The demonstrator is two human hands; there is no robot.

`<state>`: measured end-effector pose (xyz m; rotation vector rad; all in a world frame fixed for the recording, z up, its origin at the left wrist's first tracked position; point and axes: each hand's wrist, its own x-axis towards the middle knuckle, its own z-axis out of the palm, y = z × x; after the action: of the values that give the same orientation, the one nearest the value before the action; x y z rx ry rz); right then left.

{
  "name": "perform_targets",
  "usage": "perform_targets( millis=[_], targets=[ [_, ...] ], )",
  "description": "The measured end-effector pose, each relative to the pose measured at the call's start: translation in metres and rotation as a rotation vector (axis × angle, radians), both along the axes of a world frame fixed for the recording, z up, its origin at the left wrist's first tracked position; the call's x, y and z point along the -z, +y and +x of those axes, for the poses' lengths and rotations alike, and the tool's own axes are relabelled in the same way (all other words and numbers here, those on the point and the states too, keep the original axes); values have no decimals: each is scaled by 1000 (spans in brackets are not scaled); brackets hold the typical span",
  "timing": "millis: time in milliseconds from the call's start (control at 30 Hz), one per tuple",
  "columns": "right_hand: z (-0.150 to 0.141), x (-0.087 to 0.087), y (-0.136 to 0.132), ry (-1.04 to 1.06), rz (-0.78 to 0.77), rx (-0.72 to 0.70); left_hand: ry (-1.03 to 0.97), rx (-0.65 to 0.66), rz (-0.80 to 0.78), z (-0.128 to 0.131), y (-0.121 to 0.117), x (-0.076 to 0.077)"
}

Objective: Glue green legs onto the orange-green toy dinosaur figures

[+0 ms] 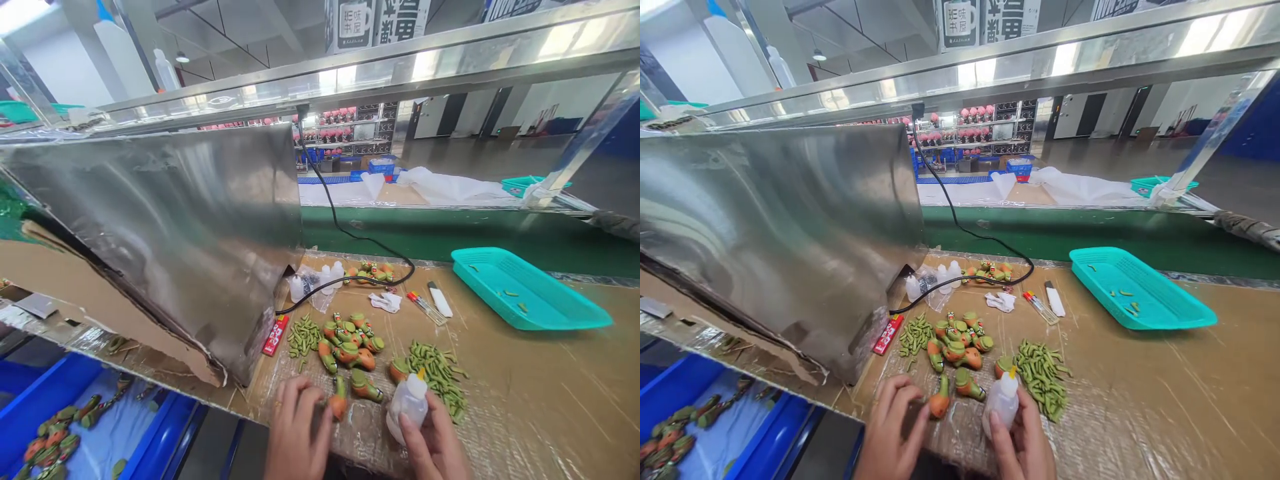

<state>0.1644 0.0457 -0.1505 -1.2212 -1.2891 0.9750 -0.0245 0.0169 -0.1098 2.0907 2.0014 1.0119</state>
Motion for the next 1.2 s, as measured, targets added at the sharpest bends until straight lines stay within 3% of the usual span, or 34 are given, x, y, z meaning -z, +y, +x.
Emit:
perform_targets(
  millis=[33,100,233,400,600,867,967,1200],
  targets=[
    [0,-1,-2,10,-6,-16,4,-6,-15,-10,-5,3],
    [1,-2,-4,39,-11,-189,16,6,-44,-22,-9,6],
    [-2,-3,1,81,0,-574,35,96,-79,-15,0,3],
    [-8,-1,8,41,-6,-502,42,201,-100,0,8,-6],
    [-4,11,8,33,-48,-393,72,104,-127,-33,12,-9],
    [-9,14,5,-21,-9,-341,216,168,-106,-44,76,1],
    [-9,12,3,-73,5,-360,244,162,-84,-43,89,0],
    [-4,12,4,-198,76,-383,250,182,-90,-41,73,1]
  ],
)
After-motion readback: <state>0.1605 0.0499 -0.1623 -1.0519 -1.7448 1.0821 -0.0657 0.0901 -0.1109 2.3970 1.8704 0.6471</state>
